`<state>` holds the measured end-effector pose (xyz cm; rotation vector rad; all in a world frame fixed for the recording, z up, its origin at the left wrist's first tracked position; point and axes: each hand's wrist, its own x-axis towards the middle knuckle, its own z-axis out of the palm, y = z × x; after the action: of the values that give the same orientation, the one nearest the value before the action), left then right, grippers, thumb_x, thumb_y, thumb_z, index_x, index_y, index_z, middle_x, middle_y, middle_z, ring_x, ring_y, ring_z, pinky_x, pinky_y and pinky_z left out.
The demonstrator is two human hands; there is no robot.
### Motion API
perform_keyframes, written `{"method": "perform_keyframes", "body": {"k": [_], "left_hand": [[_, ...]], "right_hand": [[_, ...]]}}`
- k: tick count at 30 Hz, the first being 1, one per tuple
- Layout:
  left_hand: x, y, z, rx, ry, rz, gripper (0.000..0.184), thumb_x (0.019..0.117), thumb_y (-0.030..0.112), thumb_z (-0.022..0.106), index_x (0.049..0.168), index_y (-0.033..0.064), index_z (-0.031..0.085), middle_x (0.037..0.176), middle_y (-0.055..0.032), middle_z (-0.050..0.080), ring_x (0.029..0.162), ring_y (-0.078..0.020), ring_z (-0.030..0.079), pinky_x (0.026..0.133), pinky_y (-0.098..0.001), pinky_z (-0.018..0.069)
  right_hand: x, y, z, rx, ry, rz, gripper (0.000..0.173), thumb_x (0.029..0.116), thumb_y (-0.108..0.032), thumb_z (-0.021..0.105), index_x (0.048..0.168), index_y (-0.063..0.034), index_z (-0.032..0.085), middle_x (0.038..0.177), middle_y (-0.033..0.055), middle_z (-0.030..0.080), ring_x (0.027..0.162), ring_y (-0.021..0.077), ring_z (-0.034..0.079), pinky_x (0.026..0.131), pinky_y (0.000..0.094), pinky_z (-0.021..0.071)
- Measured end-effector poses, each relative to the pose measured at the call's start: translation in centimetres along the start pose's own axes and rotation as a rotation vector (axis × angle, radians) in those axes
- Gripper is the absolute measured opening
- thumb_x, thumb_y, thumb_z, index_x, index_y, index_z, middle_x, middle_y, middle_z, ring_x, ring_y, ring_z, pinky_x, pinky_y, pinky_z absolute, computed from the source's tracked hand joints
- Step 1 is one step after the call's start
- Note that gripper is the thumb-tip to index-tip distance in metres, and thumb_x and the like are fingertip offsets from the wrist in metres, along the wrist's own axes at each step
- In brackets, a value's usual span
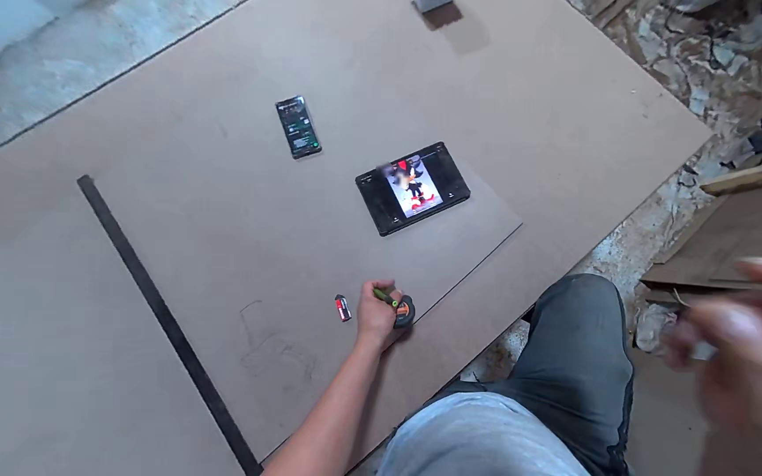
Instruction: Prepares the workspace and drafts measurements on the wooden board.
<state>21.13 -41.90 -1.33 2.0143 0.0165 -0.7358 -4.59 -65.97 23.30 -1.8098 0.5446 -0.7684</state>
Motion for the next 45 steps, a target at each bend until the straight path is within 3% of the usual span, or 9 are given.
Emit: {"method": "perform_keyframes", "body": {"k": [4,9,12,14,21,35,38,41,45], "left_hand": [[4.0,1.4,-0.1,0.064,0.062,0.008,0.046,0.0941,0.022,0.074,0.134,0.0084,0.055,0.137,-0.0080,0.065,0.118,-0.0238,0.066,0.097,-0.0515,0.0552],[8.2,2.6,0.5,0.073,0.093,-0.013,0.051,0.0929,0.020,0.075,0.137,0.0091,0.052,0.149,-0.0033,0.058,0.123,-0.0207,0.064,0.101,-0.0491,0.0531],[9.8,2.7,0.8,0.063,0.081,-0.010,0.052,0.0924,0.018,0.075,0.138,0.0105,0.051,0.151,-0.0020,0.056,0.123,-0.0190,0.064,0.099,-0.0472,0.0549],[10.5,2.7,1.0,0.061,0.061,0.001,0.053,0.0917,0.017,0.075,0.138,0.0097,0.051,0.151,-0.0028,0.055,0.124,-0.0179,0.064,0.098,-0.0449,0.0566],[11.4,1.9,1.7,0.033,0.039,0.101,0.042,0.0895,0.015,0.073,0.126,0.0089,0.053,0.153,-0.0019,0.054,0.124,-0.0110,0.062,0.098,-0.0341,0.0544],[4.2,-1.2,-0.7,0.098,-0.006,0.068,0.036,0.0933,0.012,0.072,0.125,0.0085,0.055,0.153,-0.0017,0.054,0.131,-0.0135,0.059,0.103,-0.0394,0.0523],[0.6,-2.6,-1.4,0.139,0.044,0.002,0.037,0.0936,0.016,0.073,0.126,0.0093,0.055,0.148,-0.0021,0.059,0.126,-0.0167,0.063,0.099,-0.0440,0.0545],[-3.7,-2.4,-1.5,0.176,0.052,-0.119,0.038,0.0957,0.021,0.074,0.128,0.0126,0.055,0.134,-0.0012,0.068,0.111,-0.0202,0.069,0.091,-0.0497,0.0575],[-8.2,-1.5,-0.2,0.060,-0.087,-0.175,0.027,0.0936,0.019,0.077,0.115,0.0129,0.062,0.102,-0.0015,0.075,0.085,-0.0164,0.071,0.076,-0.0419,0.0607]], "right_hand": [[6.4,12.9,6.1,-0.086,-0.146,0.187,0.042,0.1015,-0.013,0.057,0.143,-0.0068,0.050,0.104,0.0066,0.073,0.073,0.0175,0.069,0.060,0.0354,0.0602],[13.7,25.5,13.6,-0.196,-0.310,0.597,0.070,0.0984,-0.016,0.061,0.160,-0.0139,0.030,0.149,0.0033,0.058,0.097,0.0205,0.073,0.078,0.0444,0.0624],[17.4,29.8,17.0,-0.158,-0.344,0.709,0.084,0.0953,-0.014,0.062,0.165,-0.0134,0.014,0.157,0.0064,0.048,0.109,0.0228,0.071,0.084,0.0458,0.0627],[18.5,31.4,18.1,-0.125,-0.349,0.712,0.086,0.0940,-0.011,0.059,0.166,-0.0137,0.011,0.158,0.0052,0.048,0.104,0.0195,0.072,0.082,0.0415,0.0627],[18.6,32.2,18.6,0.032,-0.371,0.669,0.082,0.0945,0.001,0.051,0.166,-0.0133,0.013,0.163,0.0060,0.040,0.078,0.0154,0.072,0.063,0.0334,0.0628],[10.4,29.0,16.0,-0.089,-0.470,0.691,0.079,0.0947,-0.002,0.054,0.165,-0.0169,0.021,0.160,-0.0011,0.046,0.081,0.0126,0.072,0.068,0.0349,0.0625],[6.3,26.3,15.1,-0.362,-0.496,0.591,0.080,0.0956,-0.009,0.057,0.166,-0.0193,0.021,0.156,-0.0010,0.052,0.099,0.0193,0.073,0.080,0.0467,0.0629],[1.5,21.6,15.2,-0.462,-0.620,0.353,0.070,0.0971,-0.018,0.060,0.161,-0.0159,0.033,0.146,0.0068,0.058,0.088,0.0205,0.073,0.074,0.0467,0.0630],[-3.2,16.0,16.9,-0.395,-1.050,0.212,0.092,0.0884,-0.061,0.072,0.162,-0.0197,0.035,0.149,0.0059,0.056,0.124,0.0226,0.063,0.102,0.0505,0.0551]]}}
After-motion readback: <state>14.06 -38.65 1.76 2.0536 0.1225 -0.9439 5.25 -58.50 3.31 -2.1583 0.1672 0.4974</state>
